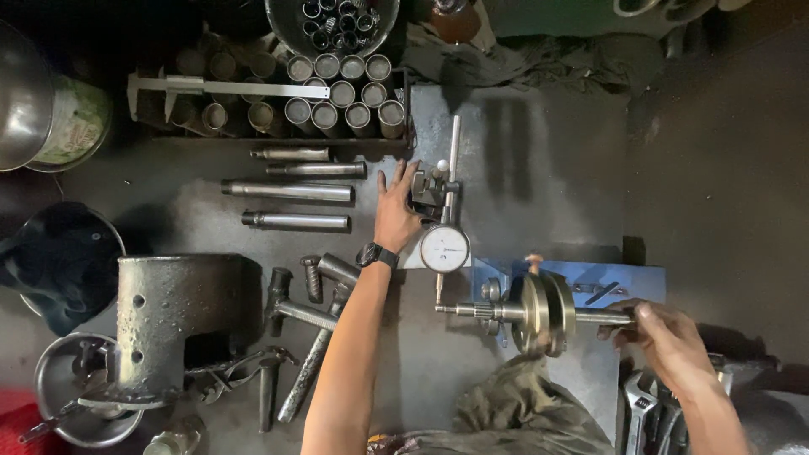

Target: The person places a crankshaft on a blue pad beside a dial indicator mounted on a stand, rotates the crankshaft by hand to measure runout against the gauge, and repositions it repeatedly. They then use a hammer to drive a piston pin into the crankshaft and resume rotating and checking it on the gauge.

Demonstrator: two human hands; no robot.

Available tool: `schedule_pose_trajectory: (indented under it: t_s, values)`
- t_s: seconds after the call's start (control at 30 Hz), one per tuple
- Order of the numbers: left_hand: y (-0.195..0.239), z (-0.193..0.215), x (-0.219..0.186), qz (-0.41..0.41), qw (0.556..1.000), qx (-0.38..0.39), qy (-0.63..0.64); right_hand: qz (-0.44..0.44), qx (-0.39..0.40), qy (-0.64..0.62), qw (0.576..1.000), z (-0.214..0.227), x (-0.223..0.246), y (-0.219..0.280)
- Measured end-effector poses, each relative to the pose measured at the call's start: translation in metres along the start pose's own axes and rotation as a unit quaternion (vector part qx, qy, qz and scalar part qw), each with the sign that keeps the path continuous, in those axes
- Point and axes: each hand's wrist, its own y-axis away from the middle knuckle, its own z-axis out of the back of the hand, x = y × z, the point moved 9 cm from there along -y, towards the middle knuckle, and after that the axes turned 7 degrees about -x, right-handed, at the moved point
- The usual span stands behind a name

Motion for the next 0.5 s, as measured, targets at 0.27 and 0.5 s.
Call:
schedule_pose_trajectory:
  t_s: [0.27,0.5]
  values:
    - [0.001,-0.002,0.003,0.010,1.000,0.001,-0.018,0.008,-0.031,0.061,0.998,0.009,-0.007,0.000]
    - [-0.002,0.006,-0.008,0.028,1.000,-0.002,-0.013,-0.012,-0.010,0.037,0.999,-0.008,0.013,0.007]
